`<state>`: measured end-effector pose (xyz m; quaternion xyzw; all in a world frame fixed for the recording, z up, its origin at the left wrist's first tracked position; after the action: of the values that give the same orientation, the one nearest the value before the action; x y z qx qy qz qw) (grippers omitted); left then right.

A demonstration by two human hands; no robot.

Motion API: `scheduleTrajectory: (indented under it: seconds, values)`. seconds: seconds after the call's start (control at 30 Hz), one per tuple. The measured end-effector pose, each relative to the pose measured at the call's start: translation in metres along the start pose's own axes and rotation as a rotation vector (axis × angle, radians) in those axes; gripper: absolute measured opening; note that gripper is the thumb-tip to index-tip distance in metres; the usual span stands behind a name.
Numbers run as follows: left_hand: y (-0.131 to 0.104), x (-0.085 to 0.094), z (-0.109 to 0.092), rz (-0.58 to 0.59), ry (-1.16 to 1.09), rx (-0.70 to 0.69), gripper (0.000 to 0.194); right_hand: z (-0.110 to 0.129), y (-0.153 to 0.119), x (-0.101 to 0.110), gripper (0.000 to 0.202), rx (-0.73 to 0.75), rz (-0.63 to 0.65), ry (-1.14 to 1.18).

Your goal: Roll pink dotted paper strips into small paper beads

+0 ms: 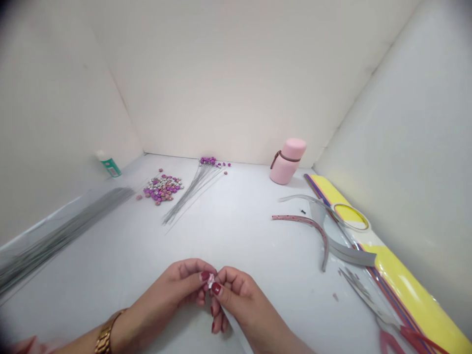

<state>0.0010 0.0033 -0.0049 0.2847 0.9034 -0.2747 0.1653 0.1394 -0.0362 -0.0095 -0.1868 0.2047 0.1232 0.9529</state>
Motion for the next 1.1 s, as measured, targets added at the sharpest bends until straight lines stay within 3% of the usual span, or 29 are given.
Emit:
scheduleTrajectory:
  seconds: [0.47, 0.67, 0.8, 0.93, 1.1]
  values:
    - [0.0004, 0.0007, -0.0051, -0.176, 0.238, -0.072, 0.01, -0.0056, 0.0011, -0.0004, 0.032, 0.01, -0.09, -0.204]
    - [-0.0011, 0.0018, -0.0043, -0.121, 0.187, -0.09, 0.022, -0.005, -0.0001, 0.0004, 0.028, -0.009, -0.055, -0.05]
    - [-0.001, 0.0048, -0.0032, -0.115, 0.277, -0.085, 0.02, -0.0032, -0.0007, -0.0011, 0.029, -0.02, -0.044, -0.026]
    - [-0.0009, 0.0051, -0.0033, -0.184, 0.363, -0.09, 0.019, -0.0057, 0.0003, -0.0015, 0.031, -0.019, -0.123, -0.075]
    - [-0.003, 0.0014, -0.0014, -0.261, 0.525, -0.19, 0.017, -0.0059, 0.0006, -0.0032, 0.033, -0.022, -0.128, -0.086]
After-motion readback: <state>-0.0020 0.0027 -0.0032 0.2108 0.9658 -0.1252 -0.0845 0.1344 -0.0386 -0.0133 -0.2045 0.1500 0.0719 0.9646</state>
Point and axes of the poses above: each hand's wrist, its own y-axis towards the middle knuckle, its own x-axis out of the back of the hand, z = x × y, the point moved 1 cm from there along y, towards the middle knuckle, and after that the axes turned 3 degrees about x, right-handed, at the moved point
